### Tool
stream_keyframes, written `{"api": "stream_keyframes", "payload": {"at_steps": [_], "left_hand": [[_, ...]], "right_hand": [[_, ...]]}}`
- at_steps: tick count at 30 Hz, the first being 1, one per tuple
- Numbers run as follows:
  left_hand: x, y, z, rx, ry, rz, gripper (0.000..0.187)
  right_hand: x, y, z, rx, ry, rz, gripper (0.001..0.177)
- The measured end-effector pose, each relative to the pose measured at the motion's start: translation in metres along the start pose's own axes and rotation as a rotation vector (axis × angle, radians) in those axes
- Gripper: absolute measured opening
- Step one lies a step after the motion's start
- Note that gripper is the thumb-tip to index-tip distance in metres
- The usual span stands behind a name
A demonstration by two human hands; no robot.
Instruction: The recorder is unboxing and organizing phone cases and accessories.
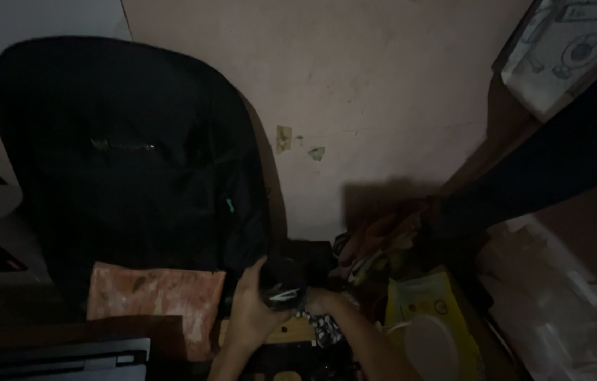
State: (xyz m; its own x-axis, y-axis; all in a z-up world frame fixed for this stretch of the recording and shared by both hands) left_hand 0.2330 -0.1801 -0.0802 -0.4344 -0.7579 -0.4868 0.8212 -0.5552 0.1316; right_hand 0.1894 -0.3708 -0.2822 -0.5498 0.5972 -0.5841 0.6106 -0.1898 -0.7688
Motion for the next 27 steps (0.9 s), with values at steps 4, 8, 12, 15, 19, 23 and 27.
{"api": "stream_keyframes", "payload": {"at_steps": [4, 8, 12, 15, 19, 23, 27], "left_hand": [[0.001, 0.004, 0.005, 0.046, 0.005, 0.019, 0.115], [-0.001, 0.006, 0.008, -0.005, 0.032, -0.025, 0.118], [-0.001, 0.008, 0.005, -0.04, 0.034, -0.048, 0.12], [-0.007, 0.006, 0.014, -0.081, 0.015, -0.084, 0.119], [-0.006, 0.008, 0.01, -0.075, 0.026, -0.075, 0.12], [-0.007, 0.007, 0.015, -0.114, 0.052, -0.109, 0.12], [0.0, 0.013, 0.016, -0.03, 0.098, -0.088, 0.119]], "right_hand": [[-0.017, -0.047, -0.021, 0.008, -0.017, 0.064, 0.054], [-0.029, -0.064, -0.023, 0.025, -0.031, 0.141, 0.045], [-0.024, -0.056, -0.022, 0.053, -0.095, 0.179, 0.041], [-0.021, -0.05, -0.016, 0.057, -0.141, 0.208, 0.045], [-0.026, -0.054, -0.013, 0.047, -0.244, 0.234, 0.054], [-0.022, -0.05, -0.013, 0.022, -0.302, 0.251, 0.052], [-0.015, -0.027, -0.006, 0.004, -0.036, 0.236, 0.042]]}}
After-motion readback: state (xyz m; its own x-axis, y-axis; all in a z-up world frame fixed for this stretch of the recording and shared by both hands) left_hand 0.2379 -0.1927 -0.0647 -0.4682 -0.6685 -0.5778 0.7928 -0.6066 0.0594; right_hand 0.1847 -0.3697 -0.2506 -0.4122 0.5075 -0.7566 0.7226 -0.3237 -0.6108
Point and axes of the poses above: each hand's wrist, its own y-axis towards the middle knuckle, its own x-axis out of the palm, z = x × y, the point moved 8 cm from there along y, towards the middle knuckle, and after that the axes turned 5 degrees about y, right-handed, at the moved point
